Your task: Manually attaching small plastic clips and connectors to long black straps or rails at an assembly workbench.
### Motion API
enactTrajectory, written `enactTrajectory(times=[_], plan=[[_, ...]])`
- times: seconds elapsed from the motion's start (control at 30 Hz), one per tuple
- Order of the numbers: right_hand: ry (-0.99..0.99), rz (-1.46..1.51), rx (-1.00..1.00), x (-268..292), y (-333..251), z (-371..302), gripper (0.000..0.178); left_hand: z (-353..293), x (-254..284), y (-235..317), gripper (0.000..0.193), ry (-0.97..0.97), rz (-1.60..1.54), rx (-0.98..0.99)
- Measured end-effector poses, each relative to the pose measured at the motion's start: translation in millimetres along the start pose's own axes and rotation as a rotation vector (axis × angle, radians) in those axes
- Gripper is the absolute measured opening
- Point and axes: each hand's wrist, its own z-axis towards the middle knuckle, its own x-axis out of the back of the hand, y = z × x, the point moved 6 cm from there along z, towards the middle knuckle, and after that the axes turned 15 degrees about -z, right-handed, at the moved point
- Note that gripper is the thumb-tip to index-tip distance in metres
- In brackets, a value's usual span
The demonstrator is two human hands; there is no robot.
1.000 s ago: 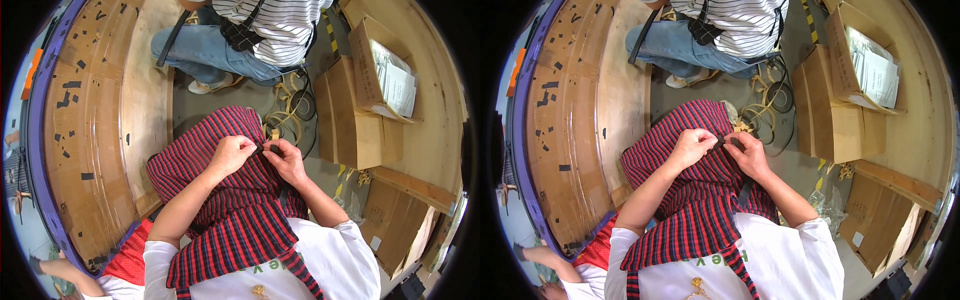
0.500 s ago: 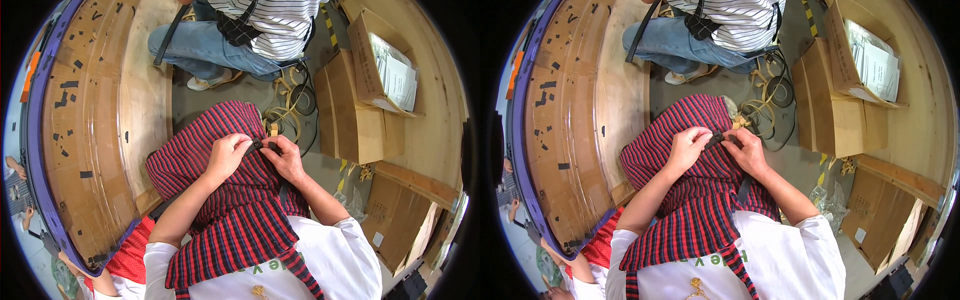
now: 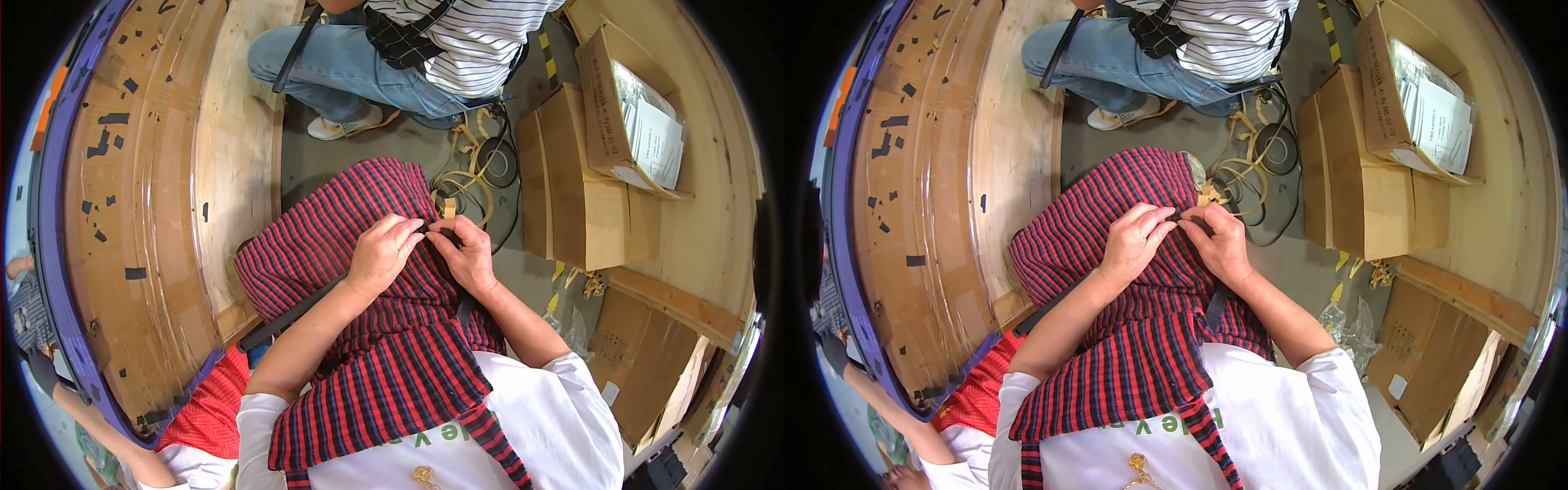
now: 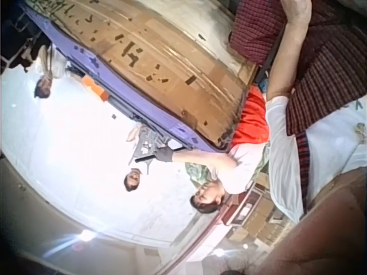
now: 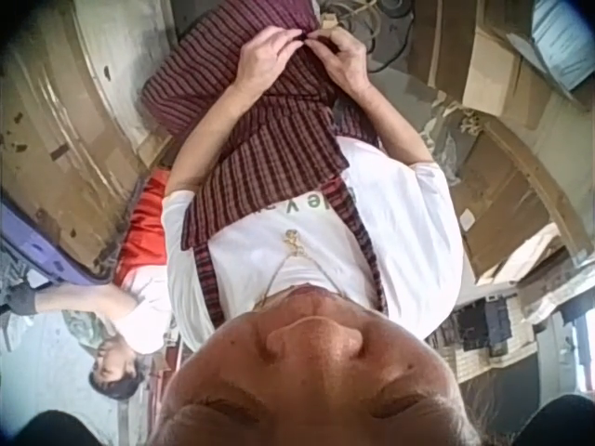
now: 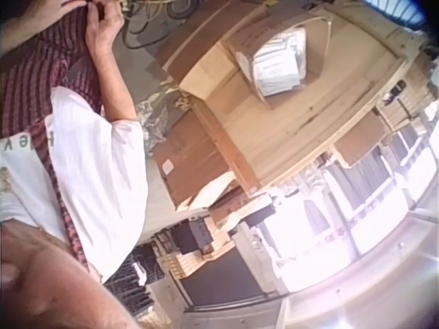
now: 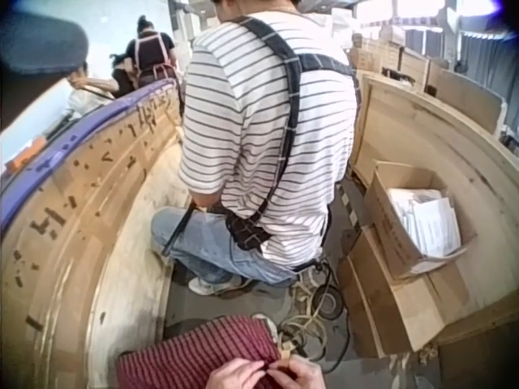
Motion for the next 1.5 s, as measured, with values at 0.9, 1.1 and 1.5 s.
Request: enactTrajectory(times=[0.9, 1.1, 1.5], plan=[[-0.092, 0.337, -0.343, -15, 34, -19, 0.012, 2, -2, 1, 0.022, 0.012, 0.050, -0.006], [-0.097, 0.345, -0.351, -15, 33, -18, 0.012, 1, -3, 0, 0.021, 0.014, 0.044, -0.002], [-0.099, 0.332, -0.349, -15, 33, -18, 0.011, 1, -3, 0, 0.019, 0.008, 0.062, -0.008]])
